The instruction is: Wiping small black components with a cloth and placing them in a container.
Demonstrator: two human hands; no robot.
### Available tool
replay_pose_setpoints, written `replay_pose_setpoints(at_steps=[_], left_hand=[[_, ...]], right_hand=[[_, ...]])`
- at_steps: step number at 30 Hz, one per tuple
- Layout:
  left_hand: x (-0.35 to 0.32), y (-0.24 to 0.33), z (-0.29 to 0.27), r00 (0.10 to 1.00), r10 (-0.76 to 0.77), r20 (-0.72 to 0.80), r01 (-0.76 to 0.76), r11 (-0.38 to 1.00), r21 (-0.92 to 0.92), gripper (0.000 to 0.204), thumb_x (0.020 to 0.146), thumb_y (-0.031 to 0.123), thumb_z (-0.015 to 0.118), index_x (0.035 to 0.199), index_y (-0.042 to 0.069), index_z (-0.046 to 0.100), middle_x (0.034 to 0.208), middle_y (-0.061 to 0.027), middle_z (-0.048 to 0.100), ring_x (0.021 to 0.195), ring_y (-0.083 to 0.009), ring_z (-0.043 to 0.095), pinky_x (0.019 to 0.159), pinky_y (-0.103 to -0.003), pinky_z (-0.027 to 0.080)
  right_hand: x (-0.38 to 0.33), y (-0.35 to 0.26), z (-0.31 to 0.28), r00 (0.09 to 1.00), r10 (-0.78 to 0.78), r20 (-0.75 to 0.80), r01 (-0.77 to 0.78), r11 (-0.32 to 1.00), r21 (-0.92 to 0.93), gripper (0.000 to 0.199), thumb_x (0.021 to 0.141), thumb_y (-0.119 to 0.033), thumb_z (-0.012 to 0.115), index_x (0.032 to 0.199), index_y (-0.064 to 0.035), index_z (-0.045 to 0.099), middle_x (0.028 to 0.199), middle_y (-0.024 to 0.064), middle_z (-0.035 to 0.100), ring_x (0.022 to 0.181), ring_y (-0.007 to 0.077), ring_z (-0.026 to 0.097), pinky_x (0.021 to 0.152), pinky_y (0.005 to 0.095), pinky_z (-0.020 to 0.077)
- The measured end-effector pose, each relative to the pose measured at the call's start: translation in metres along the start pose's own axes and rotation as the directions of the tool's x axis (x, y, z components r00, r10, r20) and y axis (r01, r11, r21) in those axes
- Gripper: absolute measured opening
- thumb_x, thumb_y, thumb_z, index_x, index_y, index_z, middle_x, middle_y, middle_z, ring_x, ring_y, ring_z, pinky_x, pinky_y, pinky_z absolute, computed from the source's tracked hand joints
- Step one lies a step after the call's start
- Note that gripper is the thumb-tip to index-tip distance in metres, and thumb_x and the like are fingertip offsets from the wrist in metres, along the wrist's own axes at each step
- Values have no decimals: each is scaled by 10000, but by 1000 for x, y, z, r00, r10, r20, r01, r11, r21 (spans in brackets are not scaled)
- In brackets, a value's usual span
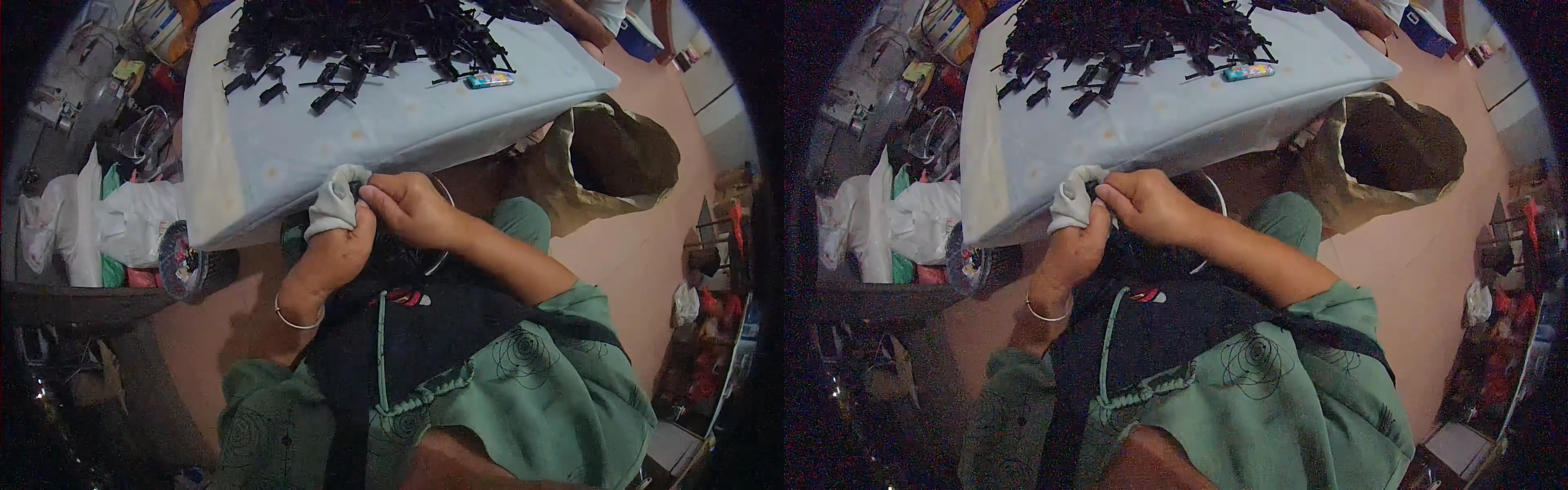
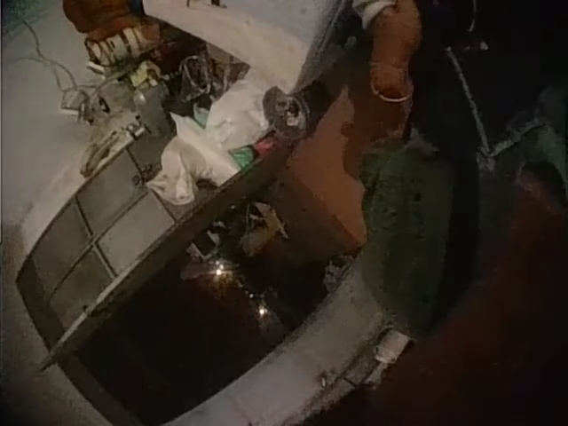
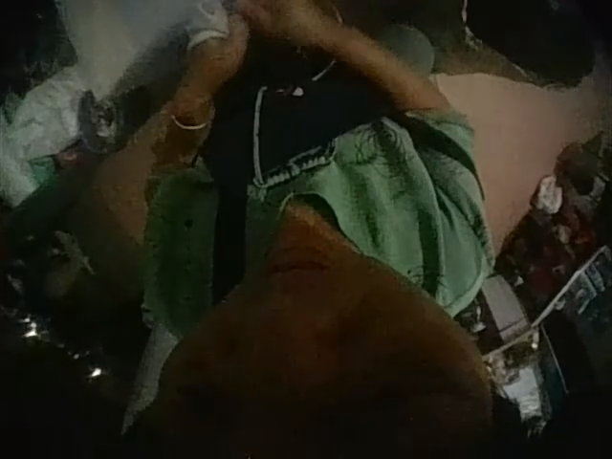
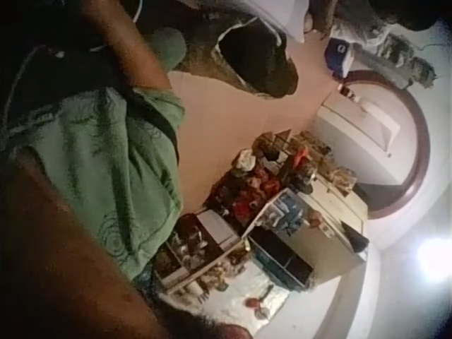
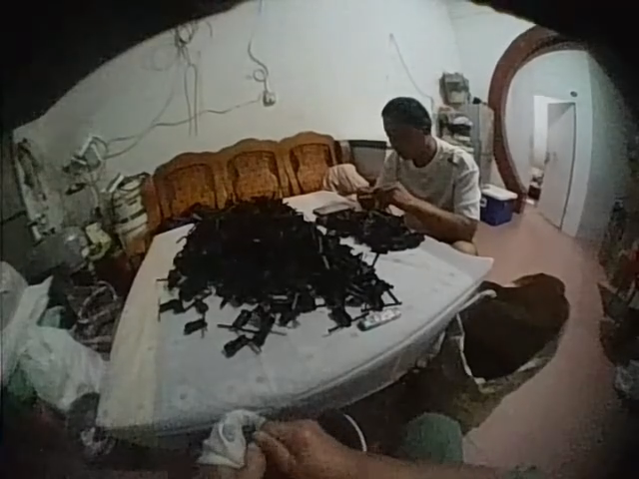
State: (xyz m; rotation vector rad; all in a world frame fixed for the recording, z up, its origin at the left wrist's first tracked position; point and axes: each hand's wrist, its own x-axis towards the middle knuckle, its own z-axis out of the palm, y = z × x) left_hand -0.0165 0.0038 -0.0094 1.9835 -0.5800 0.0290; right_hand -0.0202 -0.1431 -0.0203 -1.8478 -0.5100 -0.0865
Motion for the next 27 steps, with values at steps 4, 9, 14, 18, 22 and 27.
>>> replay_pose_setpoints(at_steps=[4,9,14,18,22,27], left_hand=[[2,-4,0,995,89,-47,-82,987,140,259,762,22,413,1019,-3,432,901,-147,484,811,-250,489,713,-309,409],[-5,-14,0,989,124,-76,-108,977,185,305,745,34,450,1047,-7,425,922,-197,499,857,-343,502,771,-379,404],[2,-22,-15,991,45,125,-70,977,200,384,802,112,514,1151,-7,409,1033,-157,507,931,-226,511,798,-306,417],[4,-30,-11,989,-11,146,14,1000,-14,332,821,125,530,1117,-14,465,1029,-113,537,914,-145,529,781,-263,437],[13,-14,-22,955,-239,175,262,957,-124,286,819,102,530,1082,-3,491,1017,-108,541,904,-153,528,771,-275,438],[24,-9,-40,968,213,-134,-147,912,383,277,747,67,560,1021,33,548,908,-148,573,867,-282,540,757,-340,422]], right_hand=[[5,12,15,994,-47,-99,44,999,-27,248,855,-189,486,713,14,494,591,192,480,499,287,418,511,364,389],[8,23,15,999,-36,-14,38,988,152,271,858,-213,477,700,5,505,586,196,493,483,336,418,486,369,386],[50,18,-30,994,29,-107,-78,869,-489,272,825,-277,528,746,-18,545,609,135,541,571,269,529,525,352,419],[91,48,-25,975,-112,-192,-73,656,-752,241,772,-290,558,719,-57,536,679,147,565,653,328,564,553,401,440],[100,64,-25,979,-132,-157,-38,636,-771,219,760,-281,545,764,-63,530,708,134,583,668,315,578,578,416,458],[62,40,-43,974,-139,-178,22,842,-539,141,788,-178,538,768,-41,518,641,100,535,597,239,542,542,340,415]])
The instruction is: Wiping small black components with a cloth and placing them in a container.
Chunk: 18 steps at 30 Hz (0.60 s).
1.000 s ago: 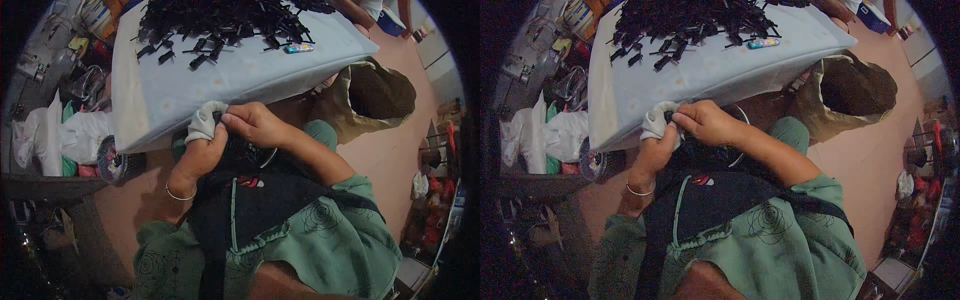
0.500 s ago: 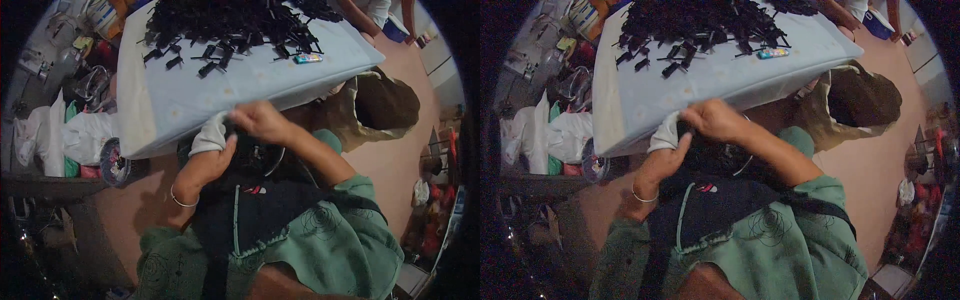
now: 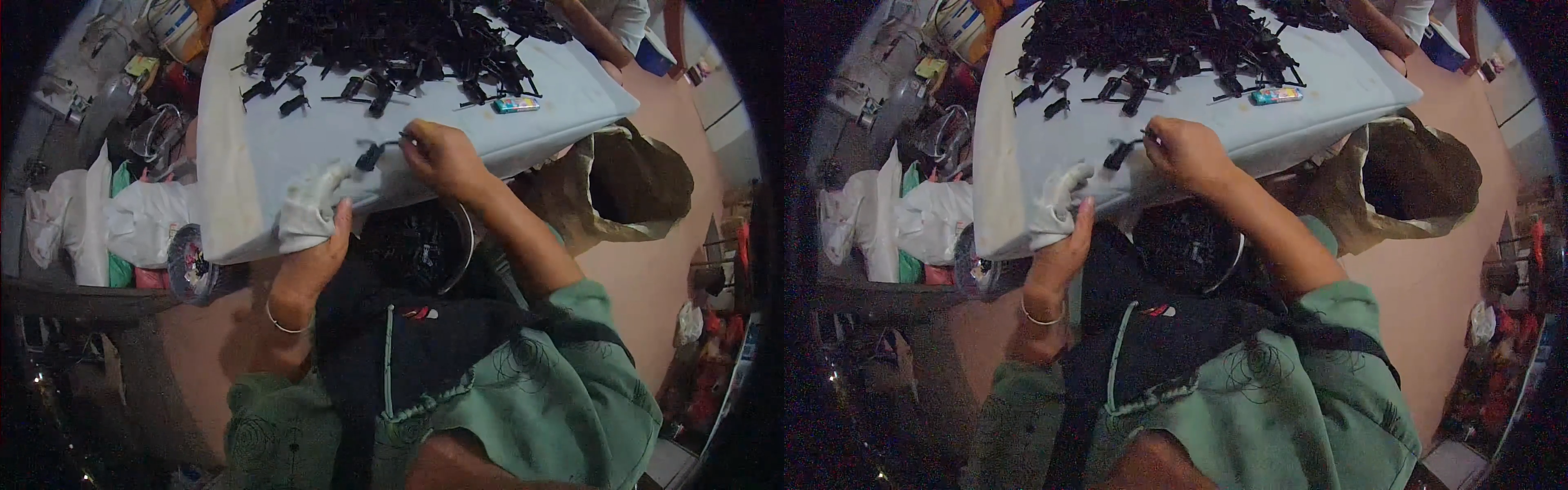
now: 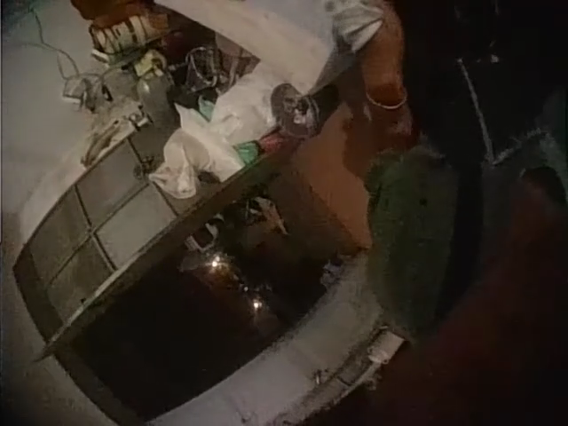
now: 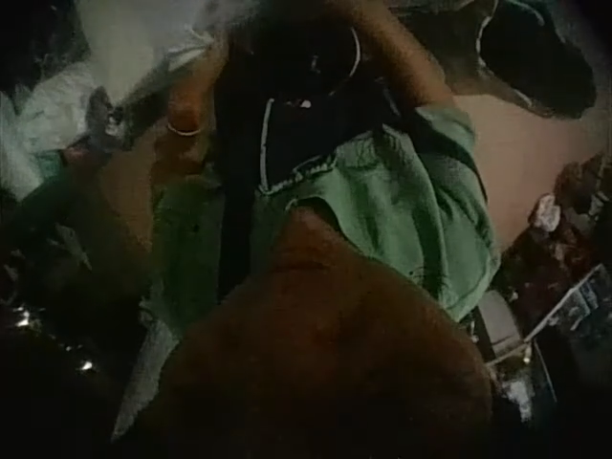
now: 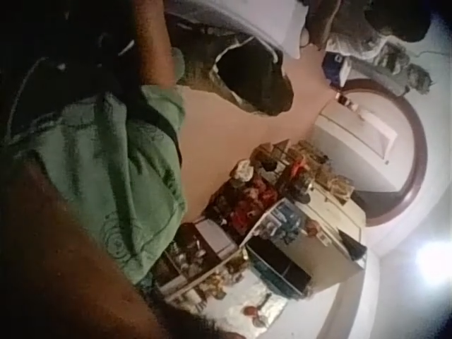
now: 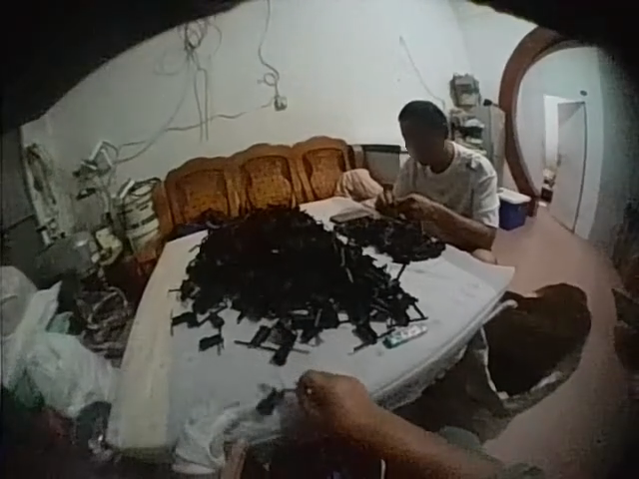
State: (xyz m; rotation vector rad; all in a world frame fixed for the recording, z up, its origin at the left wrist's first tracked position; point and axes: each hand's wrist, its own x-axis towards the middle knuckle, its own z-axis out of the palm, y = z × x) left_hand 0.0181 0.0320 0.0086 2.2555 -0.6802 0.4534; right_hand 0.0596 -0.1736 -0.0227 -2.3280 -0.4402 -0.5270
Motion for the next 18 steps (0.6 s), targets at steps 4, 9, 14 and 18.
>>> replay_pose_setpoints(at_steps=[4,9,14,18], left_hand=[[5,15,-7,979,178,103,-180,984,6,292,715,46,574,1006,40,547,912,-149,568,862,-315,527,759,-352,419],[0,36,-10,869,199,453,22,899,-438,274,694,24,619,960,28,550,936,-129,565,804,-207,548,709,-286,434],[-9,34,3,965,-102,241,229,774,-590,185,814,57,541,993,13,514,835,-17,547,734,-87,505,638,-212,424],[-8,39,19,914,-326,243,398,596,-697,186,845,48,490,1026,9,486,843,-16,546,750,-90,505,645,-212,421]], right_hand=[[-22,-13,-21,948,122,295,-229,904,361,136,831,-153,516,794,-23,510,626,16,486,595,100,455,543,263,378],[-45,-21,-17,846,-30,532,-392,642,659,218,855,-214,498,821,0,523,660,-1,508,638,70,436,574,265,397],[-55,-42,-27,951,138,278,-285,741,608,239,810,-225,582,906,-13,529,744,-9,528,706,57,463,603,230,396],[-61,-59,-30,927,-374,-13,351,857,379,249,704,-206,663,783,-30,505,616,96,488,549,237,526,482,319,412]])
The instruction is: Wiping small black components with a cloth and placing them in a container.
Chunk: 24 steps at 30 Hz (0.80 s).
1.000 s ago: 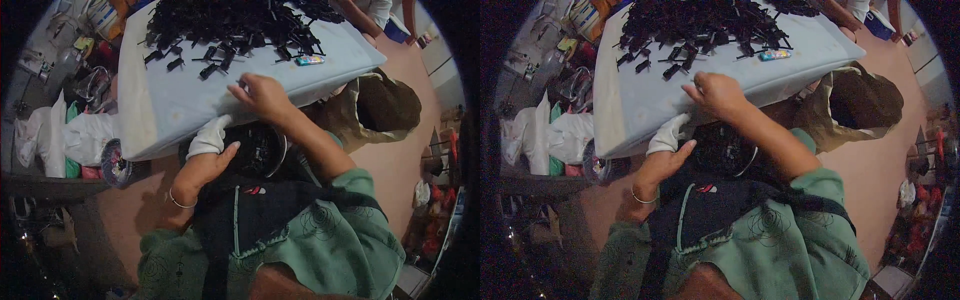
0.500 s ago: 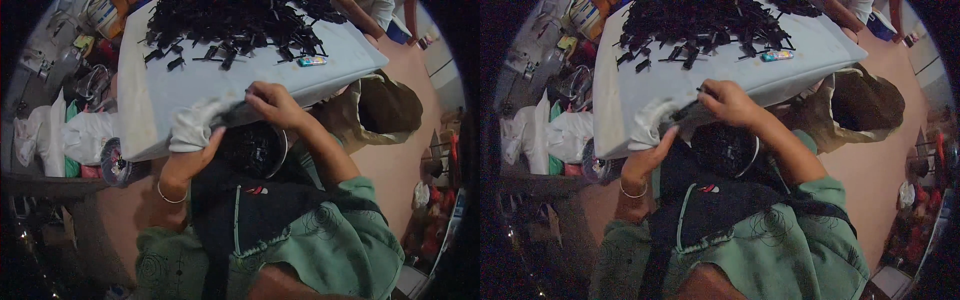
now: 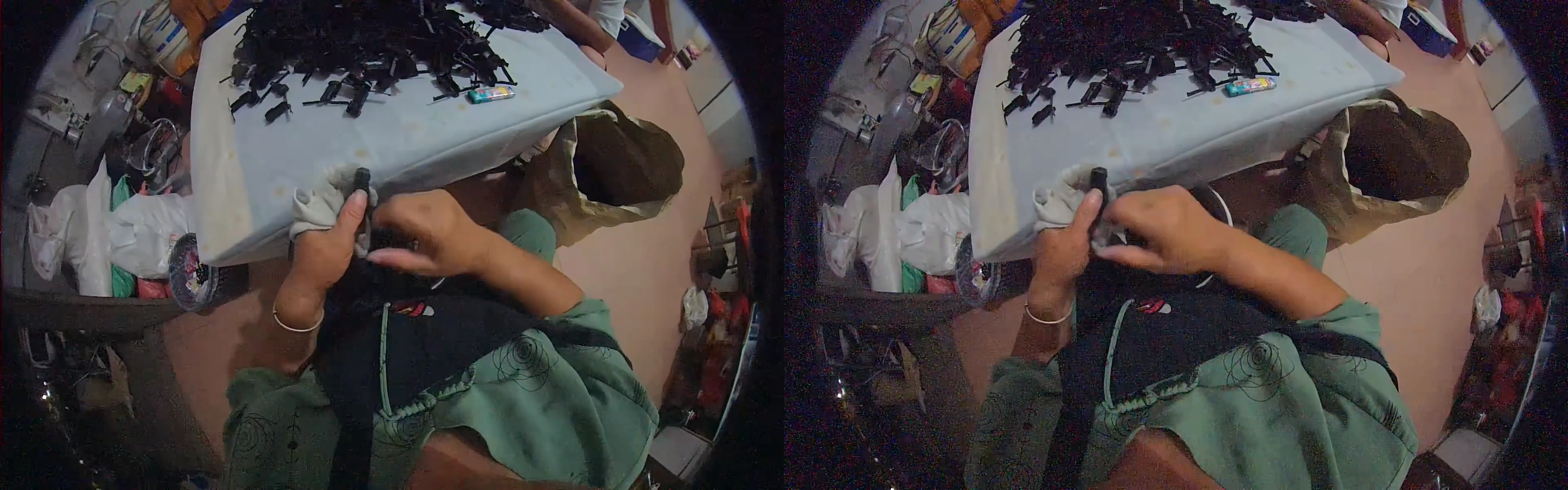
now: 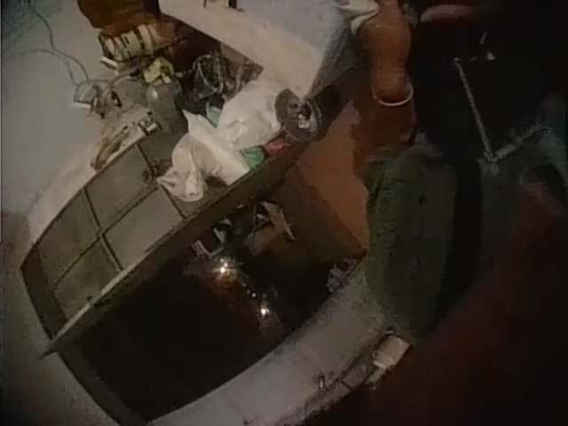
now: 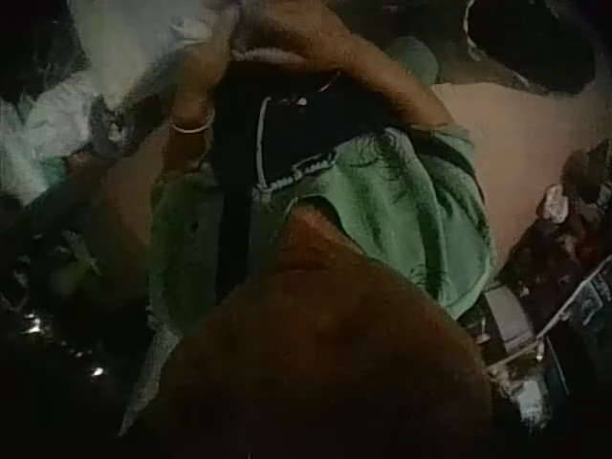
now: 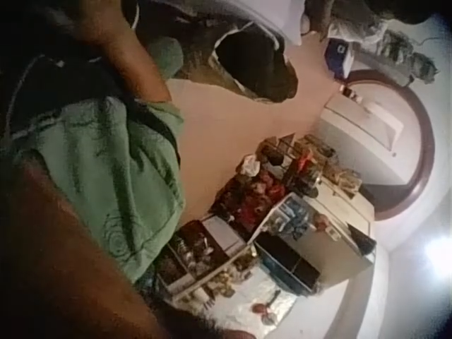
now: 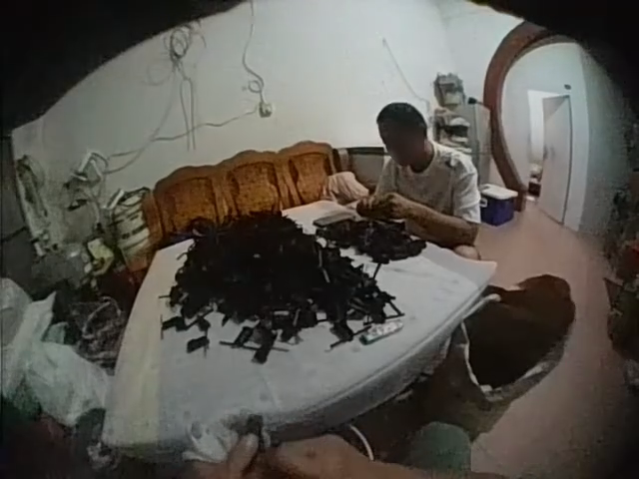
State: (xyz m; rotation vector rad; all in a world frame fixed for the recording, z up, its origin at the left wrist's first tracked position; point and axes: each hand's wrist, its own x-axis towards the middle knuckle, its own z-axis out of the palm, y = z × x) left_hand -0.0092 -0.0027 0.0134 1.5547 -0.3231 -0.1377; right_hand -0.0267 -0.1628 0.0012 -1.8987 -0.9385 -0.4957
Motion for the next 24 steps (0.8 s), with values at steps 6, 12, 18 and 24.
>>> replay_pose_setpoints(at_steps=[6,12,18,24], left_hand=[[-5,-2,11,984,-18,175,68,957,-282,184,843,67,492,1015,4,467,780,-30,538,582,-55,505,491,-184,424],[-3,-9,6,998,-62,31,62,998,-1,180,799,33,519,975,0,500,761,-29,534,547,-58,492,478,-201,427],[-6,-20,8,908,418,43,-349,694,629,269,735,28,545,998,-6,508,848,-146,557,686,-249,559,616,-336,454],[-6,-28,8,876,471,105,-387,556,736,299,724,45,533,1015,-13,496,881,-187,537,781,-343,539,681,-372,447]], right_hand=[[5,5,5,939,142,-315,-197,969,-150,196,745,-159,624,665,-24,507,582,114,485,508,276,491,458,341,399],[3,16,-2,905,425,-24,-418,898,138,200,845,-148,520,726,11,508,536,21,410,544,69,363,480,253,345],[-1,11,14,843,536,51,-531,813,240,286,890,-197,444,690,6,476,562,-2,399,572,66,344,510,246,353],[-15,31,45,787,617,17,-552,692,465,322,897,-259,444,699,-11,494,597,-48,411,597,48,348,521,230,360]])
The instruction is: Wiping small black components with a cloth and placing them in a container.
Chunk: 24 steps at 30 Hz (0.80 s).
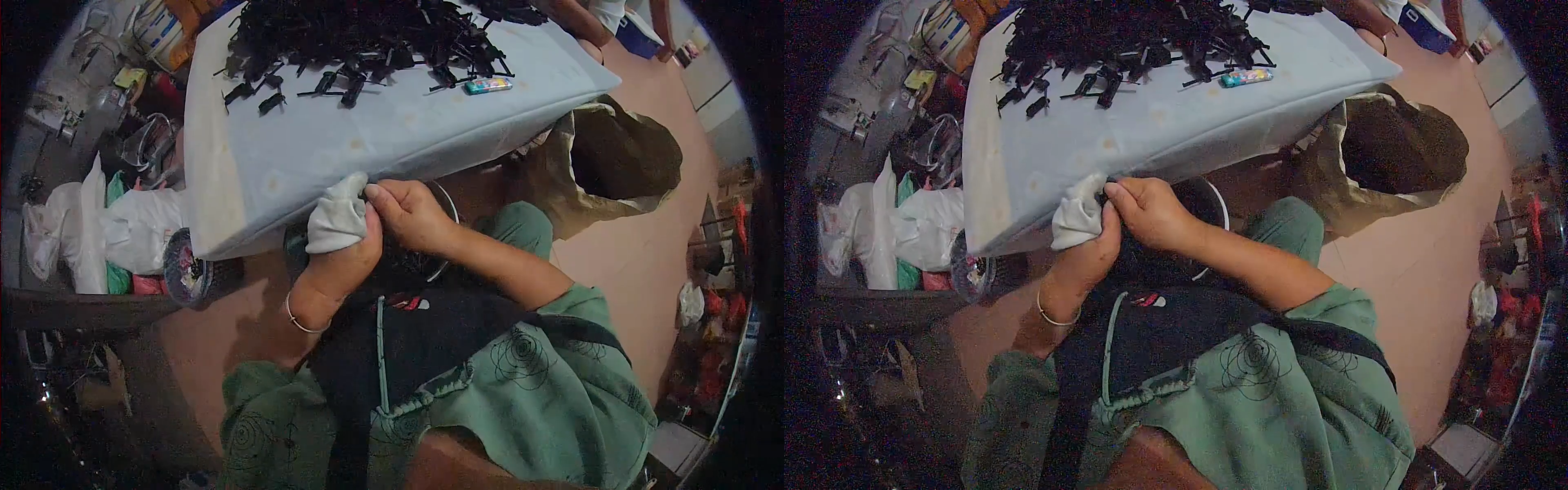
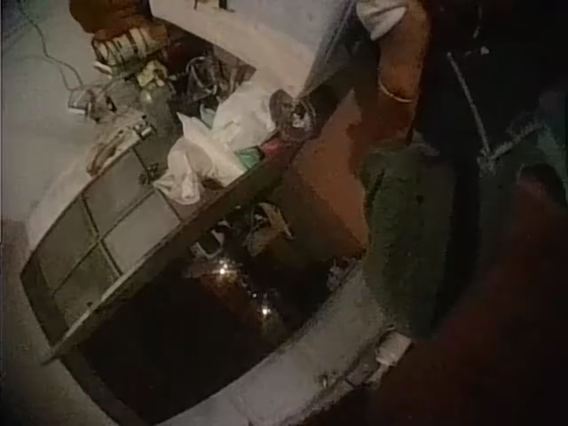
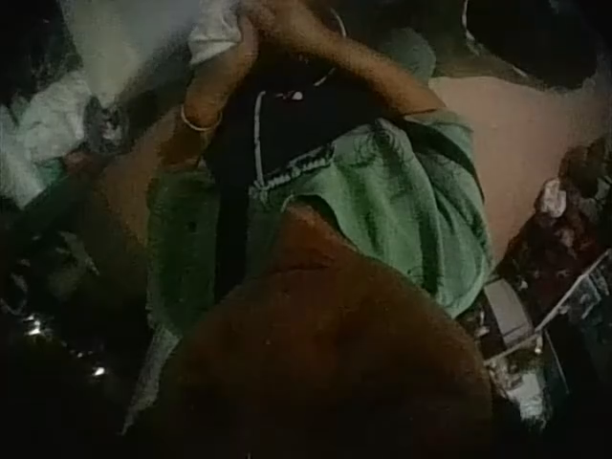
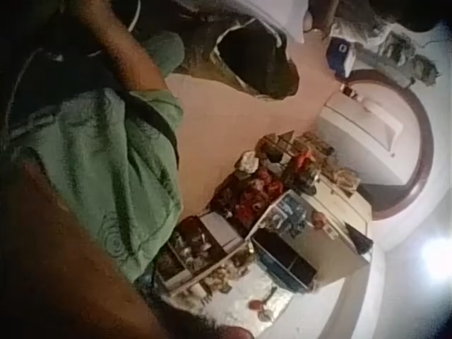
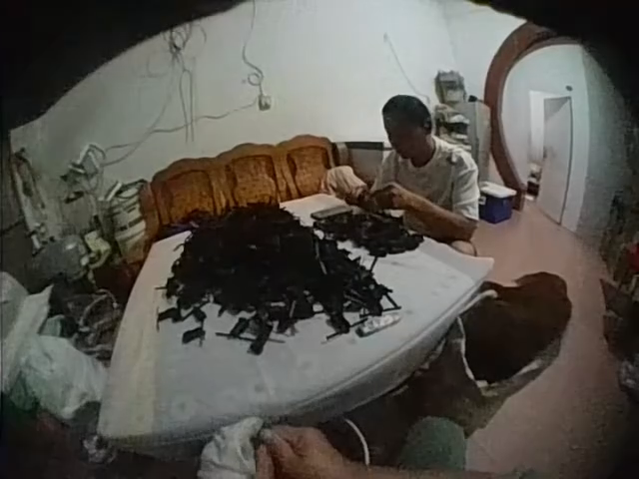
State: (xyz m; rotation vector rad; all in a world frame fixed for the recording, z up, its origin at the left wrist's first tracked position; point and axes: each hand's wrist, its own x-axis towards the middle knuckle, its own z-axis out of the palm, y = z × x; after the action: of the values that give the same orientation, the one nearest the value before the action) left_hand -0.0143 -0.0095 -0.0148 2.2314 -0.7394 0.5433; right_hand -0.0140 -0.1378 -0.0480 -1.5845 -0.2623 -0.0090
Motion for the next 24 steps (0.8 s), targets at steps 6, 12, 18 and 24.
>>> replay_pose_setpoints(at_steps=[6,12,18,24], left_hand=[[-2,-4,1,957,-267,112,283,946,-156,255,751,78,556,985,-5,498,871,-147,537,770,-271,549,677,-345,446],[6,-12,-8,829,-435,353,519,359,-776,284,833,25,483,1101,55,396,843,-34,531,578,-50,449,481,-169,368],[4,-4,-8,860,-400,318,510,640,-575,186,872,89,405,1041,13,429,633,4,473,513,-58,441,437,-195,354],[8,7,-16,837,-317,446,542,601,-588,253,844,74,409,1092,26,408,674,0,464,525,-55,417,461,-195,350]], right_hand=[[-1,-25,-11,991,92,96,-86,994,-64,293,882,-255,466,753,3,516,617,-7,488,591,74,427,530,259,380],[-1,-23,-39,952,-36,304,195,837,-511,245,816,-220,549,814,24,523,630,178,526,566,218,517,552,347,409],[1,-17,-39,964,-199,175,247,914,-322,146,809,-129,562,779,14,554,611,97,504,556,141,463,533,289,386],[2,-31,-28,990,-59,130,75,990,-122,188,836,-153,541,744,11,531,594,72,460,559,112,398,532,280,374]])
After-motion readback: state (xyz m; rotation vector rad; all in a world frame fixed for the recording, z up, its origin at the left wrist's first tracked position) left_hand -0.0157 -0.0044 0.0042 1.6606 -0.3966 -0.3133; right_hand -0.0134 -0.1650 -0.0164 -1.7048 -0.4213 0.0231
